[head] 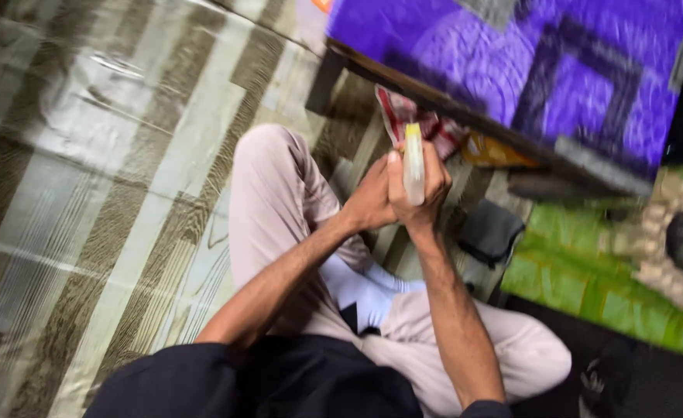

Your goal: The person sits on the floor and wipes a purple patterned table surface using a spray bottle and a dark cloth. They spray cleaner onto the table and wipe the surface repeatedly, focusing on the top and edges.

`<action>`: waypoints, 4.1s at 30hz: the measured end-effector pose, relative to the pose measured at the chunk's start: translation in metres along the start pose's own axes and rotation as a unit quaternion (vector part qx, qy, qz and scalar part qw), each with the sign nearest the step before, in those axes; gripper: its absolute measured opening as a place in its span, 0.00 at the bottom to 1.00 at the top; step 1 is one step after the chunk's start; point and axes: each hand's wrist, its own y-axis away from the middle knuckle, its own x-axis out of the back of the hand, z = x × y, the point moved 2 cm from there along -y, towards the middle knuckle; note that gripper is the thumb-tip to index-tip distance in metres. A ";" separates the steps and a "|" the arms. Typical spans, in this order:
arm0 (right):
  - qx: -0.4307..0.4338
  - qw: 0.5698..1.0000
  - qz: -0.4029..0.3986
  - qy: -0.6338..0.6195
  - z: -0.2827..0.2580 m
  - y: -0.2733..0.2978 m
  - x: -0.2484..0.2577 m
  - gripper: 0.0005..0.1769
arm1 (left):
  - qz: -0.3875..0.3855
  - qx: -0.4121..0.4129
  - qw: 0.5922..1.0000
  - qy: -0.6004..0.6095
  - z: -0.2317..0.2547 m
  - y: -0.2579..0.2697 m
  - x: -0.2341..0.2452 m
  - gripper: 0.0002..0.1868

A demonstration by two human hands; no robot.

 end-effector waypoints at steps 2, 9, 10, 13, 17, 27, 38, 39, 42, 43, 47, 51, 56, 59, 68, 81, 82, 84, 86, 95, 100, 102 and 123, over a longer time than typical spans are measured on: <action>-0.014 1.000 0.012 0.008 0.009 0.010 0.012 0.05 | -0.020 0.014 1.000 0.009 0.010 0.009 -0.008 0.30; -0.039 0.997 0.059 0.005 0.015 0.019 0.057 0.07 | -0.080 0.004 0.996 -0.035 0.002 0.005 -0.053 0.36; -0.042 0.997 0.065 0.005 0.022 0.022 0.061 0.07 | -0.086 0.003 0.996 -0.035 0.019 -0.004 -0.053 0.36; -0.061 0.994 0.086 0.007 0.038 0.031 0.078 0.04 | -0.098 0.004 0.995 -0.020 0.043 -0.014 -0.067 0.36; -0.080 0.991 0.103 0.008 0.057 0.043 0.102 0.06 | -0.131 0.011 0.991 -0.034 0.011 0.001 -0.107 0.37; -0.099 0.981 0.169 0.005 0.091 0.065 0.166 0.06 | -0.213 -0.004 0.976 -0.047 0.006 0.000 -0.183 0.34; -0.081 0.960 0.255 0.083 0.132 0.083 0.222 0.04 | -0.281 0.017 0.955 -0.099 0.012 -0.009 -0.260 0.38; -0.085 0.958 0.262 0.080 0.132 0.082 0.228 0.05 | -0.288 0.019 0.952 -0.104 0.009 -0.009 -0.267 0.39; -0.097 0.955 0.269 0.083 0.156 0.091 0.237 0.03 | -0.311 0.010 0.941 -0.133 0.007 -0.008 -0.284 0.37; -0.100 0.954 0.271 0.085 0.161 0.093 0.239 0.03 | -0.314 0.009 0.940 -0.131 0.008 -0.010 -0.287 0.37; -0.143 0.942 0.295 0.069 0.167 0.097 0.253 0.06 | -0.407 0.045 0.896 -0.175 0.031 -0.022 -0.284 0.44; -0.168 0.932 0.314 0.072 0.189 0.107 0.272 0.10 | -0.471 0.115 0.843 -0.232 0.031 -0.026 -0.279 0.59; -0.168 0.912 0.367 0.074 0.238 0.131 0.294 0.13 | -0.440 0.173 0.806 -0.356 -0.009 -0.011 -0.276 0.52; -0.205 0.895 0.393 0.042 0.290 0.160 0.299 0.19 | -0.468 0.212 0.756 -0.405 -0.016 -0.010 -0.273 0.46; -0.163 0.882 0.441 -0.017 0.315 0.166 0.298 0.24 | -0.372 0.111 0.798 -0.460 -0.047 -0.001 -0.285 0.47; -0.435 0.790 0.427 -0.076 0.329 0.217 0.275 0.43 | -0.371 0.268 0.864 -0.211 -0.077 0.001 -0.268 0.20; -0.433 0.791 0.426 -0.078 0.331 0.222 0.270 0.43 | -0.369 0.268 0.864 -0.213 -0.060 -0.005 -0.264 0.20; -0.456 0.762 0.438 -0.137 0.337 0.232 0.262 0.48 | -0.343 0.271 0.887 -0.146 -0.025 -0.019 -0.258 0.17; -0.466 0.766 0.428 -0.113 0.347 0.239 0.260 0.46 | -0.328 0.277 0.892 -0.143 -0.016 -0.027 -0.254 0.16; -0.535 0.748 0.391 -0.028 0.309 0.270 0.214 0.52 | -0.290 0.298 0.905 -0.094 0.016 -0.044 -0.228 0.16; -0.483 0.768 0.312 -0.281 0.160 0.157 0.192 0.50 | -0.326 0.321 0.884 -0.096 0.046 -0.051 -0.223 0.17; -0.446 0.752 0.295 -0.385 0.142 0.130 0.188 0.51 | -0.357 0.279 0.887 -0.089 0.068 -0.057 -0.225 0.15; -0.264 0.788 0.556 -0.005 0.223 0.036 0.195 0.24 | -0.396 -0.200 0.837 -0.320 0.043 -0.239 -0.248 0.20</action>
